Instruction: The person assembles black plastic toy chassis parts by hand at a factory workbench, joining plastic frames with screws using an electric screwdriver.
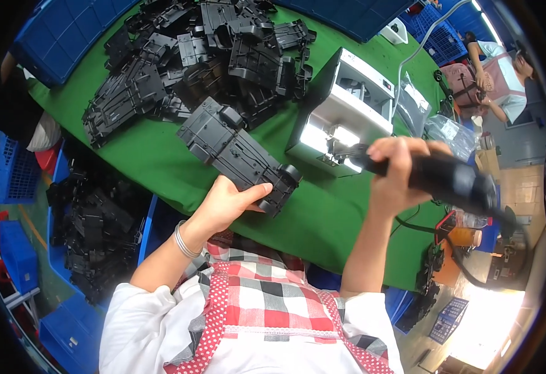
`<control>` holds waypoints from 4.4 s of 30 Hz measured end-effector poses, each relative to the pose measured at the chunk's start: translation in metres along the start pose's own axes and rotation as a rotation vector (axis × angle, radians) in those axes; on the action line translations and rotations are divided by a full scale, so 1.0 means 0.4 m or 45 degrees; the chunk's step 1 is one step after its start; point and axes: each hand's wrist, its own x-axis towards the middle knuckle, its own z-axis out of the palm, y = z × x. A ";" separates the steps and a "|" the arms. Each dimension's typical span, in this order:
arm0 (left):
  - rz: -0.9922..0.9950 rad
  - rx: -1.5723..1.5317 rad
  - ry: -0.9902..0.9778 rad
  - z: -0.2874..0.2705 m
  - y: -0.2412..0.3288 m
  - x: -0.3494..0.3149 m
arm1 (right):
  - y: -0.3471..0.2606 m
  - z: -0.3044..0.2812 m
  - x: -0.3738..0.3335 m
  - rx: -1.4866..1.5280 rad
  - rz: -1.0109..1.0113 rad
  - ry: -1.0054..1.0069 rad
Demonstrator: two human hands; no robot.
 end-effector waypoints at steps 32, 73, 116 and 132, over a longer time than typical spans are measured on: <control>0.195 0.187 0.111 0.050 -0.040 -0.018 | -0.067 0.021 -0.146 0.445 0.318 -0.604; 1.323 1.352 -0.534 0.211 0.146 0.086 | -0.308 -1.024 -0.392 -2.213 1.151 0.217; 0.171 -1.141 -0.861 -0.087 0.326 0.139 | 0.043 -0.383 -0.255 0.480 1.374 0.393; 0.107 -0.677 -0.451 -0.025 0.149 0.103 | 0.036 -0.366 -0.222 0.471 1.432 0.425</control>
